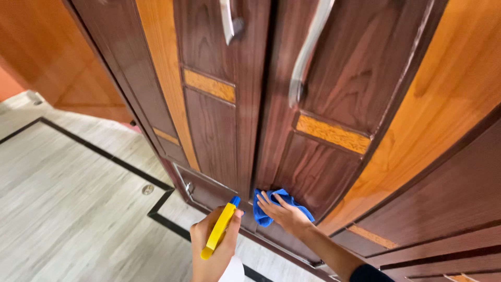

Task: The person sprays a cleaning solution onto a wooden cabinet and wipes the surface with a blue cloth. They systematically clean the panels and handles of the cabinet.

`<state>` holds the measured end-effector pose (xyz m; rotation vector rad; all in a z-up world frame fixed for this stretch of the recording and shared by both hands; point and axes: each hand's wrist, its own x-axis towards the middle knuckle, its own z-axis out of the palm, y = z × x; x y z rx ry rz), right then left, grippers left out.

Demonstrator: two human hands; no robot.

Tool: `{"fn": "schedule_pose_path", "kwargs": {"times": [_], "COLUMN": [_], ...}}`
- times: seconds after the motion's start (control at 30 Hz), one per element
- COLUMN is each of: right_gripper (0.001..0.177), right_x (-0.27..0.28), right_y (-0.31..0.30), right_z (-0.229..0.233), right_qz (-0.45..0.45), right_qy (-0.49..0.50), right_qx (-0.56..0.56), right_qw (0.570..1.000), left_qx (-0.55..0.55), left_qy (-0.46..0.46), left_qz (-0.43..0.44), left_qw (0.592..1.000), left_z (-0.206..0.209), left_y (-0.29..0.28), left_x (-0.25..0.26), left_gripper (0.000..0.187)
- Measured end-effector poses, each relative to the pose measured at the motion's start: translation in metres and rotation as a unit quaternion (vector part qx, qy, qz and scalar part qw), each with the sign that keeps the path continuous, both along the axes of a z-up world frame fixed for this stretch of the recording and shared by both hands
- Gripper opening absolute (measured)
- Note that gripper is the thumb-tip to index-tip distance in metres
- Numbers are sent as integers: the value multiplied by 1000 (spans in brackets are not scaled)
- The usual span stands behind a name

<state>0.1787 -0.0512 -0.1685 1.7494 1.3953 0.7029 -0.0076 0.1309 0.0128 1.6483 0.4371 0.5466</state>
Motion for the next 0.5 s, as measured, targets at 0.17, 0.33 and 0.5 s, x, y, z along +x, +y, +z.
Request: {"fn": "schedule_pose_path", "kwargs": {"times": [0.17, 0.33, 0.5], "right_gripper": [77, 76, 67], "right_x": [-14, -29, -60], "right_y": [21, 39, 73], "right_z": [98, 217, 273], "right_qz": [-26, -96, -149], "right_qy": [-35, -60, -63], "right_qx": [133, 300, 514], "right_qw": [990, 947, 842], "left_qx": [91, 77, 86], "left_qy": [-103, -103, -144], "left_qz": [-20, -61, -118], "left_qw": [990, 990, 979], "left_z": [-10, -14, -5], "left_y": [36, 70, 97], "left_x": [23, 47, 72], "left_gripper": [17, 15, 16]}}
